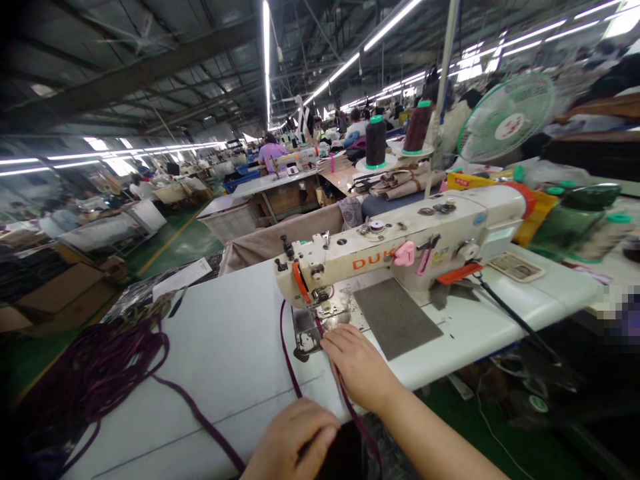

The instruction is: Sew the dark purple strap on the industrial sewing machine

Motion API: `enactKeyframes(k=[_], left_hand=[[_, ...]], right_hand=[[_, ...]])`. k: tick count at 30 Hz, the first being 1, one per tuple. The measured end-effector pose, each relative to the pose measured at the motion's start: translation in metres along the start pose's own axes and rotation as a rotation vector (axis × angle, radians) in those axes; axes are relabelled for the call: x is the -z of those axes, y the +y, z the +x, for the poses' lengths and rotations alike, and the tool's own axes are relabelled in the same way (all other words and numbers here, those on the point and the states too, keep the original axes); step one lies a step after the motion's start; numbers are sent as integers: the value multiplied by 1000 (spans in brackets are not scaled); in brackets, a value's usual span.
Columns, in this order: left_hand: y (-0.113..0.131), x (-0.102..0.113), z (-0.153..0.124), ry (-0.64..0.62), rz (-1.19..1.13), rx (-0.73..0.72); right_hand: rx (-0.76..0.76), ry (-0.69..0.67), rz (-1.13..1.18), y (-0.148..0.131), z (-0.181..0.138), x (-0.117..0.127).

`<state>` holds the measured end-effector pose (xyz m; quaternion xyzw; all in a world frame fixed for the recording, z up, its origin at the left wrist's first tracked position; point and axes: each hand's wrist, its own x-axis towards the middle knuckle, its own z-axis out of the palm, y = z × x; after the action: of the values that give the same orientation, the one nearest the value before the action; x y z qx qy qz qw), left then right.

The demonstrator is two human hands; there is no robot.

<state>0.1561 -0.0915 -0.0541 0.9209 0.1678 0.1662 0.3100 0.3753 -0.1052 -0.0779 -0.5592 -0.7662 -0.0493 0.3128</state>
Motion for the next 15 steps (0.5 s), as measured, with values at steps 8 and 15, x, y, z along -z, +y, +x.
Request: enactKeyframes(k=[8, 15], left_hand=[[-90, 39, 53, 399, -15, 463], [-145, 58, 118, 361, 82, 568]], right_hand=[[-20, -21, 73, -1, 2, 1], [9, -26, 128, 3, -1, -3]])
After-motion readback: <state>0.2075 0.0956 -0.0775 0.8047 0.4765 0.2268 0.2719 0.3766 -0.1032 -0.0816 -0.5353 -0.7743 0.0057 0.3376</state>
